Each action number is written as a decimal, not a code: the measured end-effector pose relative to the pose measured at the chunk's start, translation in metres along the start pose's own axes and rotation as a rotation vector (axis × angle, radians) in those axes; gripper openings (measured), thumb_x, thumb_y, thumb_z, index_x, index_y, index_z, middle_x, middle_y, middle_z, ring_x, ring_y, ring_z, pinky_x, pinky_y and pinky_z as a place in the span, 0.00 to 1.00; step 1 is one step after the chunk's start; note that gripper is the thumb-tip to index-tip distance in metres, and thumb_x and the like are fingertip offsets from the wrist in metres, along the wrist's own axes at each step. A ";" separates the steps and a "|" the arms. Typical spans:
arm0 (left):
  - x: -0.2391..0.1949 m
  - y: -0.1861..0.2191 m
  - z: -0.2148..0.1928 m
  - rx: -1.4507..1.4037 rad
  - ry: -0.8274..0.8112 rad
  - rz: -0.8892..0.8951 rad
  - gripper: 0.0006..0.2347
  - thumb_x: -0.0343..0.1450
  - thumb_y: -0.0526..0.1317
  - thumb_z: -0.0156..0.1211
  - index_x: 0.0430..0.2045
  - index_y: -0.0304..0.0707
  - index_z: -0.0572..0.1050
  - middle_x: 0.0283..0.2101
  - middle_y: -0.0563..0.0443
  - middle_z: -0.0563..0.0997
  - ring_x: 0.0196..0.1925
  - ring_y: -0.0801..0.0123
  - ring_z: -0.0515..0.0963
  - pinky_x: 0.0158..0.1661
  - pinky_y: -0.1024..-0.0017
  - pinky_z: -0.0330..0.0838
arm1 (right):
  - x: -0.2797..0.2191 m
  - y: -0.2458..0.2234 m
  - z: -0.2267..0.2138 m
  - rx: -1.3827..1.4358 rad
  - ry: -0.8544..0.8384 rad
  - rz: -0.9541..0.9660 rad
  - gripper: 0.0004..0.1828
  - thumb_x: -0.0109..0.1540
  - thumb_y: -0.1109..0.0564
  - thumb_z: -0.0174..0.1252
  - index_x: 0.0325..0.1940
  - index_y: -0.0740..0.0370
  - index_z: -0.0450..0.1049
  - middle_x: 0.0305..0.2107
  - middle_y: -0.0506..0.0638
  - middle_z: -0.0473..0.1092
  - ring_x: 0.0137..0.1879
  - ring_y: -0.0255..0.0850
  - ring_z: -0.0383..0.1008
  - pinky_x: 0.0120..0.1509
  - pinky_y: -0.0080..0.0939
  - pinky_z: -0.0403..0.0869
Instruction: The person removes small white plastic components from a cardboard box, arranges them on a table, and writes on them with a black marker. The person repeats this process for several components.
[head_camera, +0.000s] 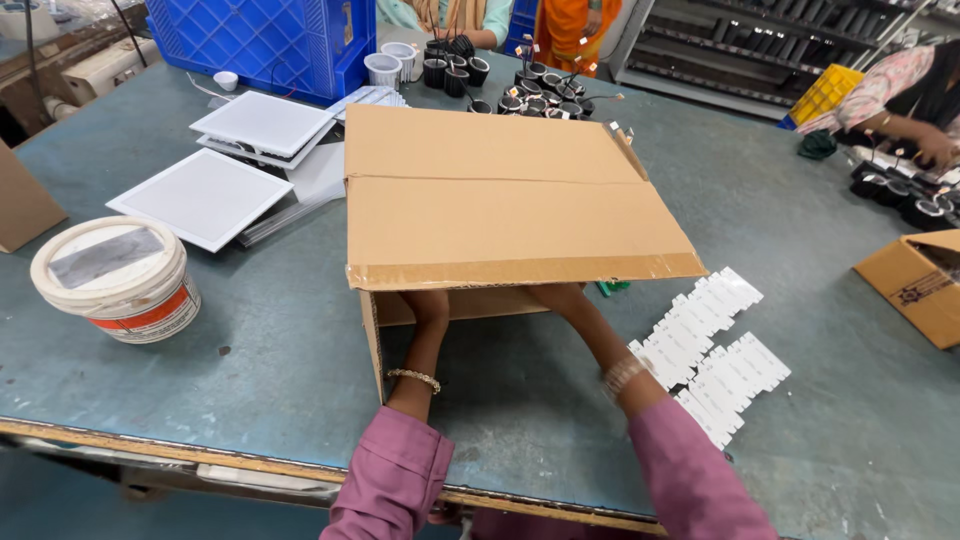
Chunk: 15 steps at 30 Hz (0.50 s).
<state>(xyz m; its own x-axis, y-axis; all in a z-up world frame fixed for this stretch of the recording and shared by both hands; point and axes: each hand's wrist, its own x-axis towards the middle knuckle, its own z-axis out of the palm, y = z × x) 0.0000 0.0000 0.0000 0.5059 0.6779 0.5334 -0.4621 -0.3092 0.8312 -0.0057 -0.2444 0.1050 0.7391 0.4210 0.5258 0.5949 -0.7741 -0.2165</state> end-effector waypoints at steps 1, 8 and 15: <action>0.001 0.002 0.000 0.038 0.003 0.048 0.13 0.75 0.34 0.56 0.51 0.25 0.69 0.52 0.35 0.77 0.53 0.49 0.76 0.55 0.56 0.69 | -0.017 -0.015 -0.028 0.219 -0.093 0.095 0.20 0.68 0.53 0.63 0.64 0.51 0.72 0.56 0.51 0.76 0.62 0.46 0.77 0.66 0.49 0.75; 0.003 0.010 -0.002 0.032 -0.021 0.043 0.10 0.76 0.34 0.54 0.47 0.25 0.71 0.48 0.37 0.79 0.50 0.51 0.78 0.52 0.58 0.72 | -0.071 -0.117 -0.139 1.055 -0.711 0.297 0.21 0.64 0.61 0.61 0.61 0.67 0.70 0.51 0.51 0.74 0.57 0.35 0.74 0.61 0.37 0.75; 0.002 0.010 0.000 0.121 -0.021 0.139 0.10 0.74 0.33 0.54 0.47 0.23 0.72 0.47 0.34 0.79 0.49 0.45 0.77 0.50 0.55 0.71 | -0.064 -0.091 -0.099 0.447 -0.522 -0.101 0.18 0.59 0.60 0.64 0.54 0.65 0.79 0.49 0.58 0.76 0.54 0.48 0.75 0.58 0.47 0.74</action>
<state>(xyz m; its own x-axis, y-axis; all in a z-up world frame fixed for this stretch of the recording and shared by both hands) -0.0035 -0.0015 0.0093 0.4588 0.6096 0.6465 -0.4386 -0.4774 0.7614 -0.1383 -0.2474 0.1726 0.6614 0.7402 0.1209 0.6593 -0.4969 -0.5643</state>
